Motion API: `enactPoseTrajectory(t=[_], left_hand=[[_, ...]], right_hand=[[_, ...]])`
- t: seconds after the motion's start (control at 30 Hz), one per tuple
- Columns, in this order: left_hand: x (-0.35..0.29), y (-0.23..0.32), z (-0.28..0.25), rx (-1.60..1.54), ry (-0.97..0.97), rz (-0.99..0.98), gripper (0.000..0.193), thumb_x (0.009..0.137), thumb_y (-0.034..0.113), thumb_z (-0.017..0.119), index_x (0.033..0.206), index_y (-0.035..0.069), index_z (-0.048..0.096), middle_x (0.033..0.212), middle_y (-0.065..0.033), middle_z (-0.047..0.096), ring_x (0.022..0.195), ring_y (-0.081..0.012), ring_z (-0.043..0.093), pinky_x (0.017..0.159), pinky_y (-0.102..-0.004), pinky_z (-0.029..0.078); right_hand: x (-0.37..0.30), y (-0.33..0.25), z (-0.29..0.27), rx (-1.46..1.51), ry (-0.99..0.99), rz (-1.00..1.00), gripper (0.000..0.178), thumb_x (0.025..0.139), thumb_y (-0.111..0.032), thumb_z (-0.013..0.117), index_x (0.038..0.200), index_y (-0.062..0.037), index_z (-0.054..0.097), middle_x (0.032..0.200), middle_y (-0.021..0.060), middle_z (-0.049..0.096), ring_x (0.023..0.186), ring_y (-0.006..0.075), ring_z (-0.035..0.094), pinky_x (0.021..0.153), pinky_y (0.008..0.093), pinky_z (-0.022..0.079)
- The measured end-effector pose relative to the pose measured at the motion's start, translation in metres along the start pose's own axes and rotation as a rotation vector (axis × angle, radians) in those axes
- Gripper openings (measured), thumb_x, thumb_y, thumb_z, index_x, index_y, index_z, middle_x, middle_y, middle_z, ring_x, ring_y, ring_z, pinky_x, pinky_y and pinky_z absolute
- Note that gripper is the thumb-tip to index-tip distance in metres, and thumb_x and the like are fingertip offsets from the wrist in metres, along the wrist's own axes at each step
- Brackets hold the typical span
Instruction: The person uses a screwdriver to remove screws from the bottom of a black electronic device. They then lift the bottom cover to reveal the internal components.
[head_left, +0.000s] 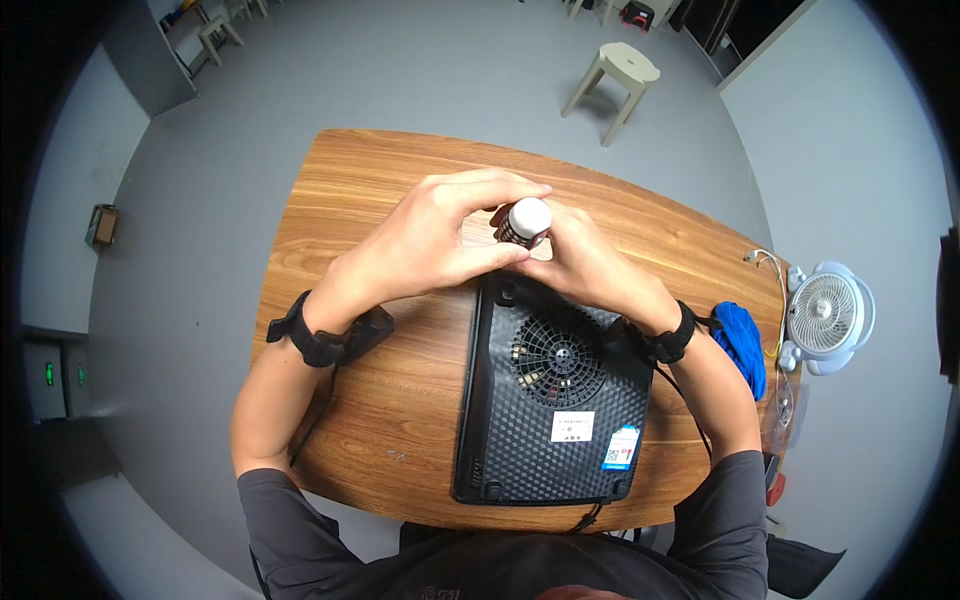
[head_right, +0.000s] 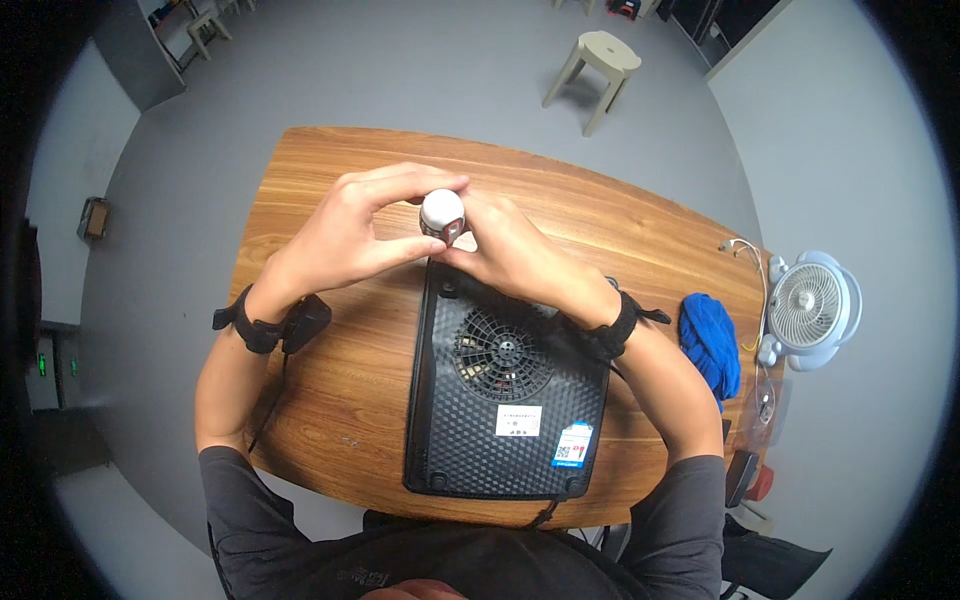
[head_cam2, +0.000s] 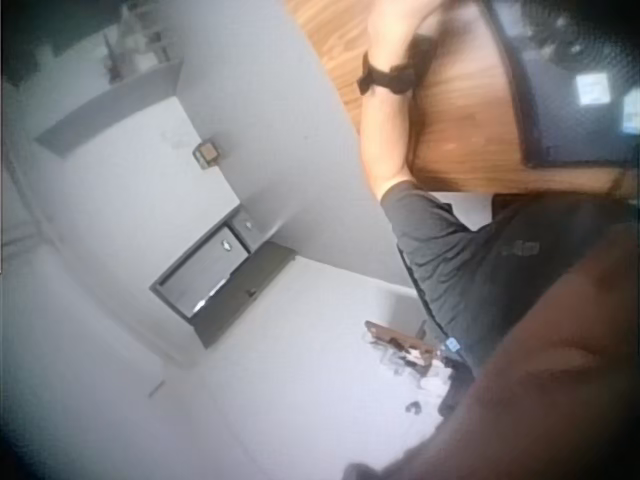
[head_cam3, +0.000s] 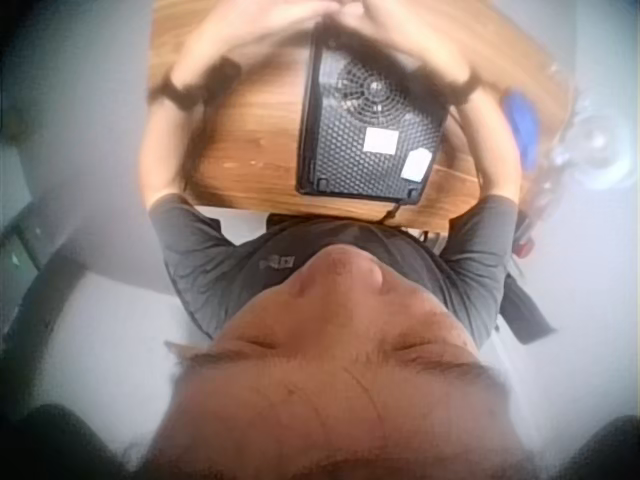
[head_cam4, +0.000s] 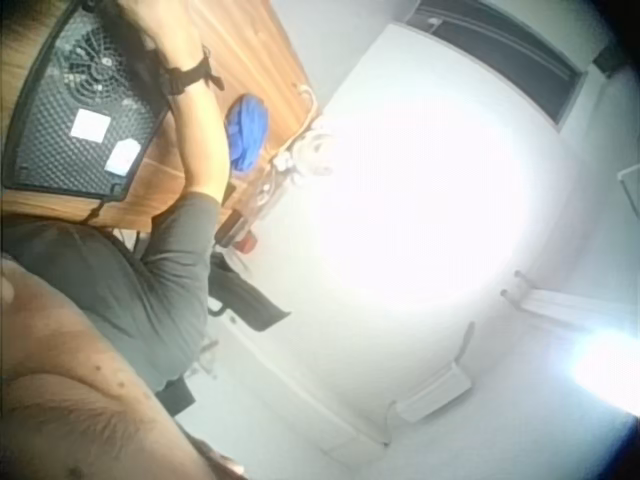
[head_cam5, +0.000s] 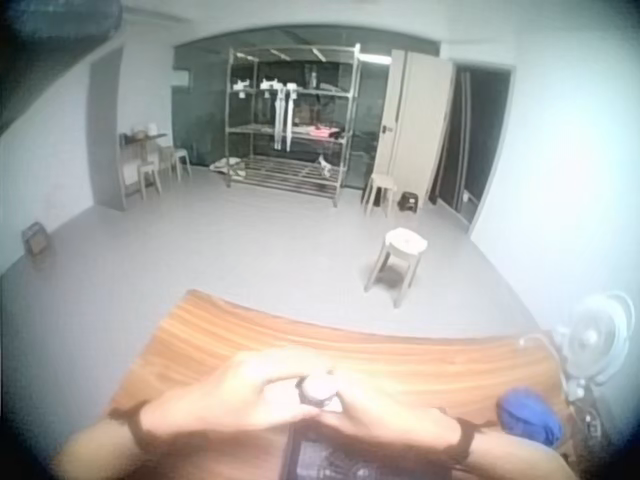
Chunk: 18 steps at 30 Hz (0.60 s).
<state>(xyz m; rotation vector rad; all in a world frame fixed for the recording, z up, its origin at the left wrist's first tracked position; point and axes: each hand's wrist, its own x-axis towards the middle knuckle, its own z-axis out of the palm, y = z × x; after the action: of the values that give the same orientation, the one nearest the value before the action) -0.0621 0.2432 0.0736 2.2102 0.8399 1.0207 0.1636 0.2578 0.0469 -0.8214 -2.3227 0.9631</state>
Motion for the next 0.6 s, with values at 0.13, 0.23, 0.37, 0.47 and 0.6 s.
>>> enactPoseTrajectory(t=[0.13, 0.23, 0.37, 0.47, 0.6], left_hand=[[0.002, 0.004, 0.003, -0.067, 0.002, -0.134, 0.046, 0.077, 0.014, 0.088, 0.118, 0.001, 0.07, 0.125, -0.0139, 0.073, 0.111, -0.0274, 0.072, 0.098, -0.0387, 0.057], [0.007, 0.008, 0.009, -0.041, 0.055, -0.239, 0.046, 0.078, 0.015, 0.088, 0.116, 0.001, 0.068, 0.118, -0.0134, 0.074, 0.108, -0.0264, 0.072, 0.096, -0.0383, 0.057], [0.011, 0.012, 0.013, -0.016, 0.074, -0.304, 0.051, 0.078, 0.016, 0.088, 0.121, 0.0, 0.065, 0.11, -0.0128, 0.074, 0.105, -0.0258, 0.072, 0.094, -0.0378, 0.057], [0.009, 0.012, 0.012, -0.109, 0.152, -0.097, 0.047, 0.079, 0.017, 0.088, 0.117, 0.0, 0.066, 0.11, -0.0126, 0.073, 0.103, -0.0259, 0.072, 0.093, -0.0379, 0.057], [0.006, 0.006, 0.006, -0.027, 0.095, -0.088, 0.044, 0.08, 0.018, 0.088, 0.114, 0.0, 0.067, 0.107, -0.0133, 0.072, 0.1, -0.0259, 0.071, 0.091, -0.0377, 0.057]], right_hand=[[-0.001, -0.008, 0.001, 0.042, 0.039, 0.047, 0.036, 0.087, -0.01, 0.079, 0.116, 0.001, 0.061, 0.109, 0.02, 0.07, 0.102, 0.0373, 0.07, 0.087, 0.0447, 0.056], [0.002, -0.017, 0.008, 0.125, 0.146, 0.085, 0.042, 0.085, -0.008, 0.08, 0.12, 0.0011, 0.059, 0.113, 0.0197, 0.07, 0.109, 0.0355, 0.07, 0.091, 0.0439, 0.056], [0.002, -0.018, 0.002, 0.093, 0.087, 0.193, 0.047, 0.088, -0.007, 0.077, 0.128, 0.001, 0.054, 0.115, 0.0201, 0.07, 0.11, 0.0359, 0.07, 0.093, 0.0432, 0.056], [-0.001, -0.01, 0.002, 0.111, 0.13, 0.055, 0.042, 0.091, -0.01, 0.074, 0.127, 0.001, 0.054, 0.117, 0.0214, 0.069, 0.11, 0.0361, 0.07, 0.093, 0.0447, 0.055], [-0.001, -0.013, 0.003, 0.112, 0.026, 0.077, 0.042, 0.091, -0.014, 0.075, 0.123, 0.0012, 0.053, 0.117, 0.0213, 0.063, 0.11, 0.0363, 0.066, 0.093, 0.0452, 0.053]])
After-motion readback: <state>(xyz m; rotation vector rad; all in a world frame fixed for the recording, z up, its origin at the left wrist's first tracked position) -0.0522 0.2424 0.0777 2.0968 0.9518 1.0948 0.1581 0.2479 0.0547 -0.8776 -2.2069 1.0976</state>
